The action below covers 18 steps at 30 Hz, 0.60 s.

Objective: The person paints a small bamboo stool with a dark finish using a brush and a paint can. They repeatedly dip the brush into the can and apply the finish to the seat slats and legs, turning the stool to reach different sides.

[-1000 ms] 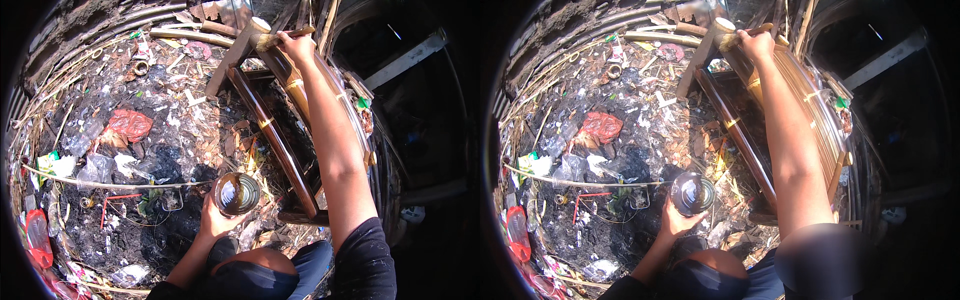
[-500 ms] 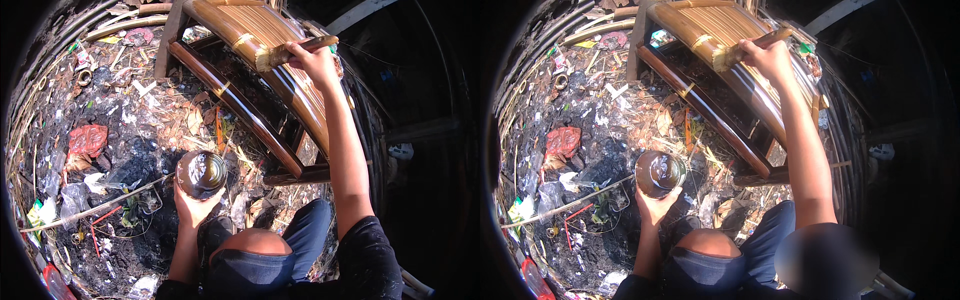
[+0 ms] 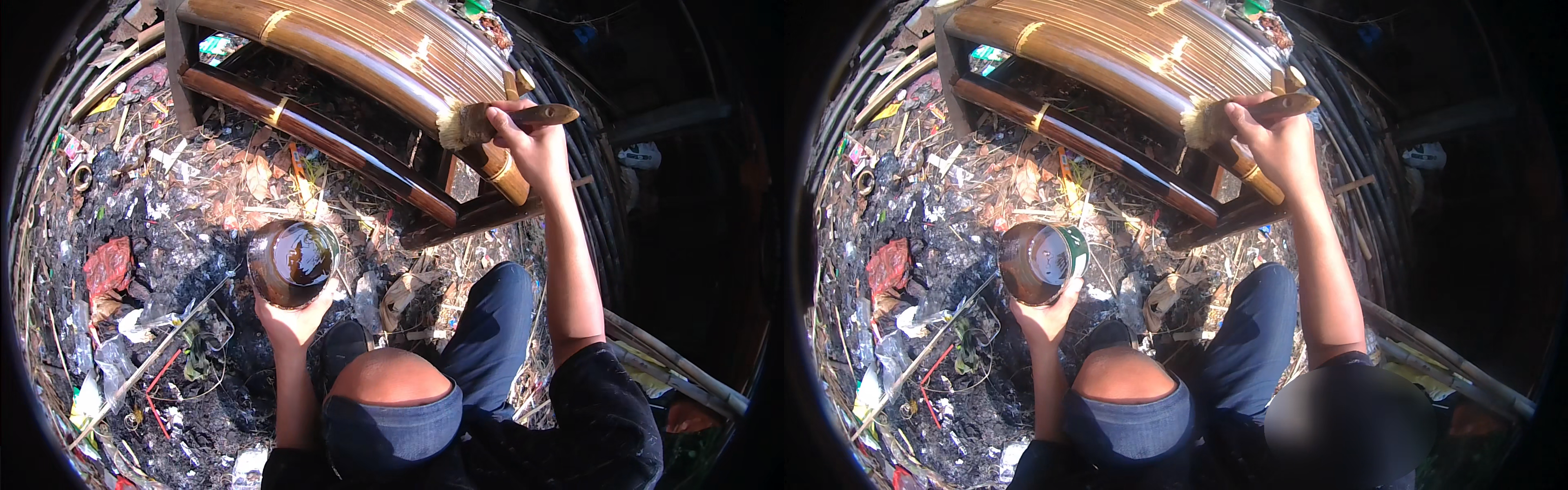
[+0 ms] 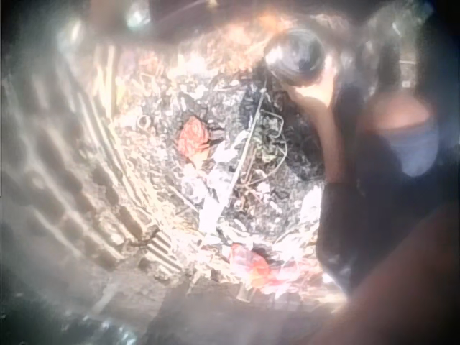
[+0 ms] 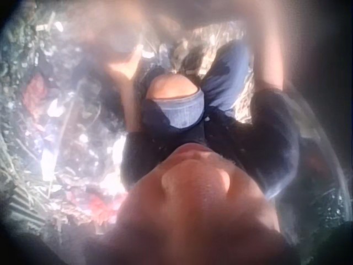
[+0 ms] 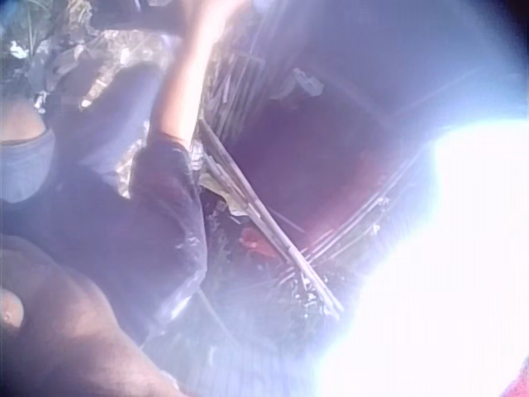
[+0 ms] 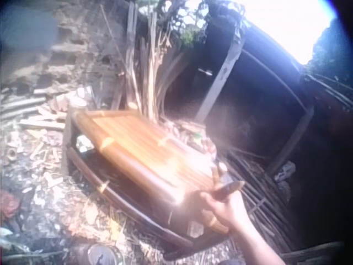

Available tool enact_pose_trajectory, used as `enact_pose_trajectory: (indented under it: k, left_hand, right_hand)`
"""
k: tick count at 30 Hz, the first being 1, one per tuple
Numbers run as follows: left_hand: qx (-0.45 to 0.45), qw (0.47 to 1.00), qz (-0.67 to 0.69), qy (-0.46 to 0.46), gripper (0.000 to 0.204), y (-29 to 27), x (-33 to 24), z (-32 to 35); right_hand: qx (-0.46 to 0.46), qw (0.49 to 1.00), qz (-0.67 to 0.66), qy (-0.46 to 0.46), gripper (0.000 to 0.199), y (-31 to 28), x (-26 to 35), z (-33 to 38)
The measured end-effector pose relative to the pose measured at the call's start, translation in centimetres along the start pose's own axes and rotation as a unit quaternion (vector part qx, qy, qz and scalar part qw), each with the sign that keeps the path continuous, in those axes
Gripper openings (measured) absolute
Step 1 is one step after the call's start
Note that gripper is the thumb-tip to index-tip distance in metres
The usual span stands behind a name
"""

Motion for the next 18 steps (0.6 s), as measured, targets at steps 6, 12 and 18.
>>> enact_pose_trajectory:
  k: [6, 12, 18]
  left_hand:
    - [0.016, 0.988, 0.076, -0.132, 0.081, 0.7, 1.3, 0.9]
    - [-0.007, 0.999, 0.001, 0.034, 0.076, 1.7, 1.0, 0.8]
    - [0.020, 1.000, 0.012, -0.021, 0.077, 0.2, 2.4, 0.8]
  right_hand:
    - [-0.042, 0.994, 0.095, 0.021, 0.024, -4.7, -4.3, 10.6]
    - [-0.020, 0.997, 0.050, 0.051, 0.025, -5.9, -3.6, 15.8]
    - [0.001, 0.990, 0.135, -0.044, 0.026, -3.7, -2.3, 11.5]
Point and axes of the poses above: each hand's wrist, its own z-axis away from the middle knuckle, its own y-axis out of the palm, x = y × z, the point moved 3 cm from there along -z, towards the middle knuckle, and after that the axes turned 1 degree about -x, right-handed, at the moved point
